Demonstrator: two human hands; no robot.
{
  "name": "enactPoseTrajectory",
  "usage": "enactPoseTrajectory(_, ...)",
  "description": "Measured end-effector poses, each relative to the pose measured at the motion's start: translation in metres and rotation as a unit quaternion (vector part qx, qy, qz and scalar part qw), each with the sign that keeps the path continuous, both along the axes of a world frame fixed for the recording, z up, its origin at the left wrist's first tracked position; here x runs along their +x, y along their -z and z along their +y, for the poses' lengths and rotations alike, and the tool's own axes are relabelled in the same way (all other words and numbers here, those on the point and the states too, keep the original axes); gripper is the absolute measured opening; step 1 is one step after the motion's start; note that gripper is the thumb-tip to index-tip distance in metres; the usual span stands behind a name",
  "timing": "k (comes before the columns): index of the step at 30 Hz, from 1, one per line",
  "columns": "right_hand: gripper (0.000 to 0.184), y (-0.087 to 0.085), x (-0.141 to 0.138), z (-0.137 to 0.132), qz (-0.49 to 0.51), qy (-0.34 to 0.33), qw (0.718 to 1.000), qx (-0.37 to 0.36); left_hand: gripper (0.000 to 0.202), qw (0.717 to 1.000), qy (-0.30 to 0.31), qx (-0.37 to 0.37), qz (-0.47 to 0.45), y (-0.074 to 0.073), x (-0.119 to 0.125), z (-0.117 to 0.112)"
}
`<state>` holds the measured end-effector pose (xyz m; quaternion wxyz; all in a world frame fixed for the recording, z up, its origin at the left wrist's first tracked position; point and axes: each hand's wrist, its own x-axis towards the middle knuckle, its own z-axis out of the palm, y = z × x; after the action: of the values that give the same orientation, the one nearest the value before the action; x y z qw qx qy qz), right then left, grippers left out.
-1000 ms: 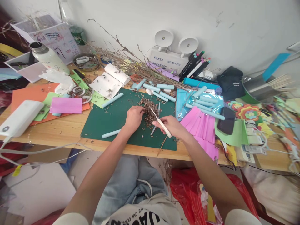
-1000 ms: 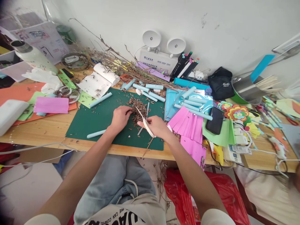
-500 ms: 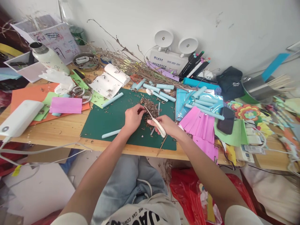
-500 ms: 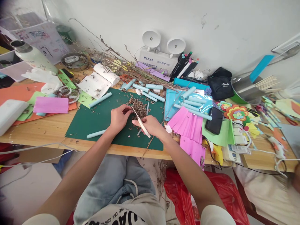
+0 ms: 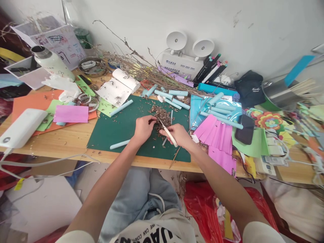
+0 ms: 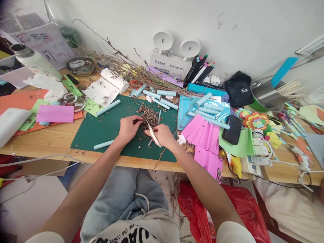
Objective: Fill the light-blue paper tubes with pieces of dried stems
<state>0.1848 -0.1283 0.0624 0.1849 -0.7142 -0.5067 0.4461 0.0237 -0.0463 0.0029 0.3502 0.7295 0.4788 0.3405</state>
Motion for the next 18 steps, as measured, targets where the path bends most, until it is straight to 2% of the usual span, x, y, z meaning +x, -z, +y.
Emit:
enactPoseTrajectory(3, 0.058, -0.0008, 0.0036, -0.0024, 0.049, 0.009, 0.999, -0.002, 0.013, 1.0, -0.006, 0.008, -0.002, -0.0008, -0.0009, 0.0004)
enactPoseTrajectory(7, 0.06, -0.0013, 0.0077, -0.0049, 0.131, 0.028, 0.99, -0.045, 0.012, 0.999, -0.025, 0.01, -0.019, -0.0032, -0.0007, -0.001)
enactPoseTrajectory(10, 0.059, -0.0018, 0.0061, -0.005, 0.128, 0.02, 0.99, -0.062, 0.011, 0.999, -0.033, 0.005, -0.04, -0.0049, 0.0011, -0.0031)
enactPoseTrajectory(18, 0.059, -0.0032, -0.0009, -0.0001, 0.084, 0.024, 0.995, -0.044, 0.009, 0.998, 0.0, -0.015, -0.061, -0.0045, 0.0034, -0.0066)
